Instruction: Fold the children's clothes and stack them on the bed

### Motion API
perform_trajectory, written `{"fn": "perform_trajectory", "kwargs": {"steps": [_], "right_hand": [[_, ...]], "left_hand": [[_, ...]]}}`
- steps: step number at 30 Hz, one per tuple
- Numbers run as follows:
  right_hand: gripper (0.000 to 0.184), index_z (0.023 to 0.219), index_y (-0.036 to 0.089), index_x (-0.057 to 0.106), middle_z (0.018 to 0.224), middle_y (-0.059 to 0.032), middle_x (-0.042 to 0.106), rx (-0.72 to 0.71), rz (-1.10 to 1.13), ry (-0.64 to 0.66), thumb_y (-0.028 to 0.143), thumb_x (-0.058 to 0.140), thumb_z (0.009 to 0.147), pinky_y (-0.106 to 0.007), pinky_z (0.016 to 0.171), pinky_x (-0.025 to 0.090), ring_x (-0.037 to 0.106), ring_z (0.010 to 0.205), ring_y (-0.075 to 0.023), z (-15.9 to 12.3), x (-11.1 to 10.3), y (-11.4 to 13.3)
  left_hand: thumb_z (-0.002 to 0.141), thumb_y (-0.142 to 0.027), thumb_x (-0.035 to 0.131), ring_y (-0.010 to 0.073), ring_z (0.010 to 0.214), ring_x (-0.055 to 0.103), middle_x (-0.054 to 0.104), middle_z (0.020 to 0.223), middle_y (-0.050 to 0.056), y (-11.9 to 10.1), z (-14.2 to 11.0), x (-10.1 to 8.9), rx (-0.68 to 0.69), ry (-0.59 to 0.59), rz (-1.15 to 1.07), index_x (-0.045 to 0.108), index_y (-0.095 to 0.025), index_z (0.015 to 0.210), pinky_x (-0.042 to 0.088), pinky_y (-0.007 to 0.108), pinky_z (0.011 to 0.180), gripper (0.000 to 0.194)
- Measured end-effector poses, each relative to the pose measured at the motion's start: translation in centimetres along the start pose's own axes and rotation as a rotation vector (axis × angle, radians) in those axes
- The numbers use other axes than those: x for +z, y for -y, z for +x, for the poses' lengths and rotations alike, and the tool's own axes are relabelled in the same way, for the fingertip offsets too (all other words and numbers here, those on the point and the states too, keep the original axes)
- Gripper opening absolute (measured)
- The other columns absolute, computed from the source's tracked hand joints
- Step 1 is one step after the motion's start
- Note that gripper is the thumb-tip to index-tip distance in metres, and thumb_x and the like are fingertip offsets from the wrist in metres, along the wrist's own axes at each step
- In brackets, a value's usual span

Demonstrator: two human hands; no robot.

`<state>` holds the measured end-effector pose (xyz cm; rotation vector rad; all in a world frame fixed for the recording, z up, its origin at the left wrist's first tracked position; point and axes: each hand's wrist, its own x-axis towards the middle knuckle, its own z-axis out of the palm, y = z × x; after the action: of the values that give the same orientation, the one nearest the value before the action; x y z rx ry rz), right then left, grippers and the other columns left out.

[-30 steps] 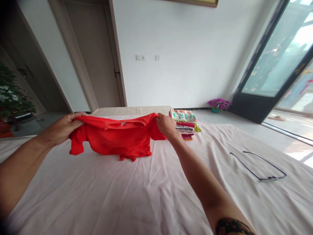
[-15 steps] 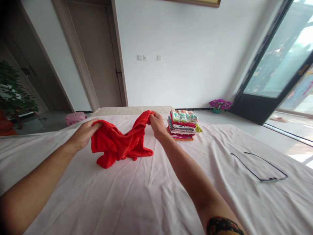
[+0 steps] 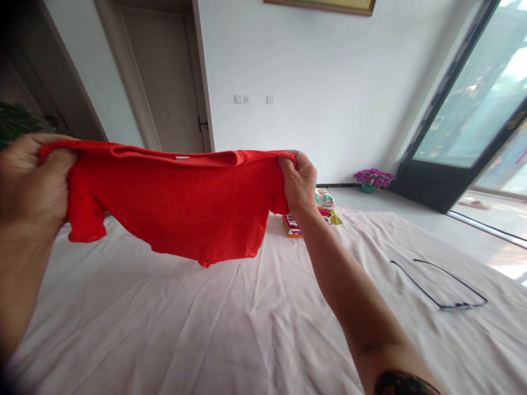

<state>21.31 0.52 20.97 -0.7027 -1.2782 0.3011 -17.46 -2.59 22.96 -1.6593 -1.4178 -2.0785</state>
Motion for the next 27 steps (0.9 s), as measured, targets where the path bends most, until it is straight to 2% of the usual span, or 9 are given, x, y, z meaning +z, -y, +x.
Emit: {"fn": "perform_trajectory", "kwargs": {"steps": [4, 8, 12, 15, 18, 20, 22, 25, 27], "right_hand": [[0.023, 0.086, 0.022, 0.063, 0.074, 0.0017, 0.059, -0.042, 0.005, 0.044, 0.045, 0.059, 0.088, -0.025, 0.059, 0.047, 0.059, 0.071, -0.0141, 0.7, -0.9, 1.9], [0.024, 0.084, 0.021, 0.063, 0.072, 0.0014, 0.06, 0.063, 0.052, 0.12, 0.045, 0.061, 0.086, -0.025, 0.058, 0.048, 0.06, 0.069, -0.0143, 0.3, -0.2, 1.9], [0.025, 0.085, 0.021, 0.064, 0.073, 0.0008, 0.064, 0.23, 0.162, 0.288, 0.045, 0.069, 0.079, -0.025, 0.059, 0.049, 0.06, 0.068, -0.0148, -2.2, 2.6, 0.9], [0.029, 0.087, 0.02, 0.066, 0.073, 0.0006, 0.066, 0.348, 0.24, 0.469, 0.045, 0.073, 0.074, -0.025, 0.059, 0.05, 0.06, 0.067, -0.0144, -4.8, 5.5, 0.3], [0.03, 0.089, 0.019, 0.067, 0.072, 0.0006, 0.068, 0.451, 0.304, 0.658, 0.041, 0.075, 0.071, -0.025, 0.06, 0.049, 0.06, 0.065, -0.0133, -6.8, 7.6, -0.4], [0.027, 0.093, 0.02, 0.068, 0.075, 0.0, 0.069, 0.488, 0.306, 0.691, 0.037, 0.074, 0.072, -0.025, 0.061, 0.049, 0.061, 0.066, -0.0127, -7.7, 8.2, -1.3], [0.025, 0.095, 0.02, 0.067, 0.083, -0.001, 0.071, 0.488, 0.225, 0.621, 0.033, 0.071, 0.074, -0.023, 0.059, 0.048, 0.062, 0.068, -0.012, -8.6, 8.1, -2.4], [0.021, 0.089, 0.019, 0.066, 0.077, -0.0018, 0.07, 0.551, 0.036, 0.544, 0.038, 0.067, 0.08, -0.019, 0.043, 0.039, 0.059, 0.056, -0.0107, -9.9, 7.1, -3.7], [0.033, 0.085, 0.018, 0.064, 0.067, -0.0018, 0.066, 0.68, 0.017, 0.62, 0.051, 0.061, 0.084, -0.019, 0.036, 0.032, 0.055, 0.047, -0.0106, -10.8, 6.5, -4.1]], "left_hand": [[0.082, -0.028, 0.058, 0.0055, 0.071, 0.05, 0.06, 0.08, -0.004, -1.1, 0.6, -1.9, 0.041, -0.001, -0.057, 0.067, -0.013, 0.112, 0.047, 0.027, 0.08, 0.034], [0.083, -0.033, 0.06, 0.012, 0.077, 0.06, 0.064, 0.081, -0.003, -2.2, -0.4, -1.9, -0.167, 0.128, -0.139, 0.068, -0.016, 0.107, 0.051, 0.035, 0.085, 0.031], [0.078, -0.044, 0.073, 0.0243, 0.104, 0.065, 0.069, 0.111, 0.002, -2.7, -3.4, -0.1, -0.335, 0.541, -0.529, 0.068, -0.024, 0.091, 0.053, 0.042, 0.092, 0.024], [0.075, -0.048, 0.076, 0.0287, 0.124, 0.056, 0.061, 0.132, 0.004, -2.8, -6.3, 2.3, -0.29, 0.856, -0.598, 0.071, -0.025, 0.076, 0.047, 0.044, 0.104, 0.024], [0.075, -0.047, 0.076, 0.0301, 0.126, 0.055, 0.063, 0.129, 0.007, -2.4, -9.0, 4.8, -0.275, 1.083, -0.541, 0.074, -0.025, 0.075, 0.043, 0.044, 0.107, 0.022], [0.075, -0.046, 0.076, 0.0298, 0.111, 0.063, 0.07, 0.113, 0.009, -1.7, -10.6, 6.2, -0.382, 1.182, -0.526, 0.076, -0.024, 0.081, 0.047, 0.044, 0.1, 0.023], [0.074, -0.046, 0.076, 0.0277, 0.091, 0.069, 0.074, 0.094, 0.008, -0.4, -12.0, 7.2, -0.558, 1.154, -0.547, 0.076, -0.023, 0.086, 0.052, 0.041, 0.087, 0.027], [0.068, -0.047, 0.08, 0.0237, 0.075, 0.07, 0.073, 0.081, 0.005, 1.6, -13.4, 8.2, -0.757, 0.851, -0.58, 0.073, -0.02, 0.086, 0.053, 0.037, 0.075, 0.033], [0.064, -0.047, 0.083, 0.0218, 0.075, 0.069, 0.073, 0.08, 0.004, 2.3, -14.0, 8.6, -0.814, 0.667, -0.598, 0.071, -0.019, 0.087, 0.053, 0.033, 0.074, 0.038]]}}
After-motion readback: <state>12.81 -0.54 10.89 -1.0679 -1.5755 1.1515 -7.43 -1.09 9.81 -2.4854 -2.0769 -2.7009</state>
